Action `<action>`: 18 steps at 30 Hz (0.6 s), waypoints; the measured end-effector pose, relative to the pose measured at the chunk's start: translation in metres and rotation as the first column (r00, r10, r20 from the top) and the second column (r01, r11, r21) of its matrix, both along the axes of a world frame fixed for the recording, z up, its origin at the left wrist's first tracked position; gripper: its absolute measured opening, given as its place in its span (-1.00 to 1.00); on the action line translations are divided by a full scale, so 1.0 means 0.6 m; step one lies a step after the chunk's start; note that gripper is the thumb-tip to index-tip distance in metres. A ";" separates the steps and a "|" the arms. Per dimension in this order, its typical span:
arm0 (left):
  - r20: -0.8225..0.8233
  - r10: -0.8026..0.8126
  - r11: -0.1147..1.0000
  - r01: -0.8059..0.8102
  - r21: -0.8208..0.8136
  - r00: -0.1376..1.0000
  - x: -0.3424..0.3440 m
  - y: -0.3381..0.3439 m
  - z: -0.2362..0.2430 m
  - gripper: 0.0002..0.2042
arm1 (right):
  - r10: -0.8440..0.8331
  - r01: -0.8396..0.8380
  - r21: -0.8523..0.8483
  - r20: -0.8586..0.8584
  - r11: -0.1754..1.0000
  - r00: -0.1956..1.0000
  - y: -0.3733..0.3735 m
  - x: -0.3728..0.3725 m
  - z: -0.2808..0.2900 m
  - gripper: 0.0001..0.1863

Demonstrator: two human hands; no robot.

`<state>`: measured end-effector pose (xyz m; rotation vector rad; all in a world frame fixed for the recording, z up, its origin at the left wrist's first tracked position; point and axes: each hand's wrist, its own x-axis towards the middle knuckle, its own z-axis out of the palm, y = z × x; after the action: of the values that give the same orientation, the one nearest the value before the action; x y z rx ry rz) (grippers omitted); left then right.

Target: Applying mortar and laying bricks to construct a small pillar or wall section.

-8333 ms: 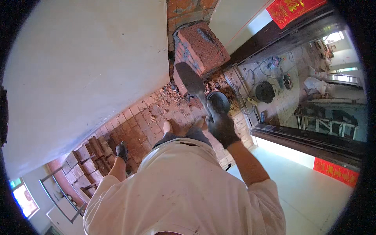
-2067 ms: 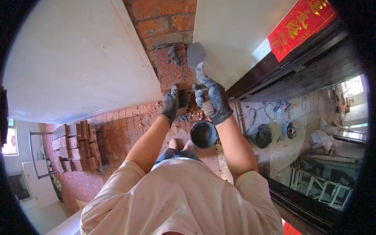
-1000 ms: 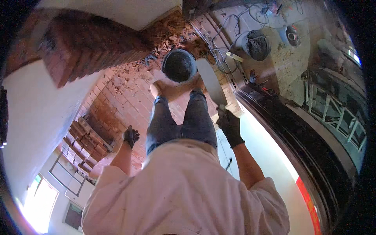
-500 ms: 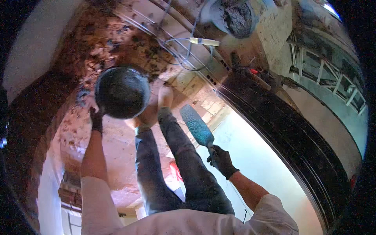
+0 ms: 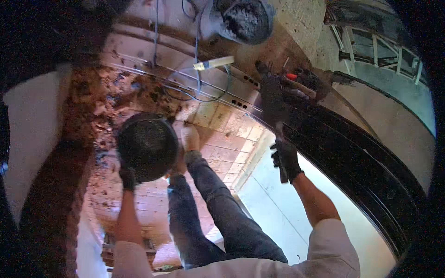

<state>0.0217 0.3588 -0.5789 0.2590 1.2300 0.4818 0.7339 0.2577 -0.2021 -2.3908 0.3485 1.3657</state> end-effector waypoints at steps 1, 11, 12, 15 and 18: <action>-0.608 -0.088 0.919 0.299 0.256 0.789 0.114 -0.061 0.003 -0.92 | -0.014 0.018 -0.075 0.055 0.997 0.998 -0.005 -0.012 0.038 -0.52; -0.432 0.070 0.990 -0.010 0.138 0.899 0.626 0.188 0.495 -0.59 | 0.845 -0.788 -0.615 0.434 0.023 -0.314 0.224 0.346 -0.129 -0.66; -0.420 0.020 0.975 0.076 0.211 0.907 0.584 0.171 0.430 -0.58 | 0.865 -0.832 -0.507 0.496 0.225 -0.068 0.282 0.378 -0.147 -0.66; -0.477 -0.059 0.989 0.116 0.092 0.877 0.732 0.256 0.408 -0.59 | 0.856 -0.837 -0.371 0.476 0.402 0.200 0.376 0.452 -0.220 -0.58; -0.317 0.103 0.925 0.026 0.380 0.943 0.848 0.303 0.335 -0.66 | 0.872 -0.920 -0.234 0.455 0.315 0.183 0.390 0.412 -0.323 -0.61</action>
<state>0.5303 0.5407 -0.3782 0.6709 1.4671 0.7348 0.9813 0.4919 -0.3957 -2.7665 -1.5455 0.8630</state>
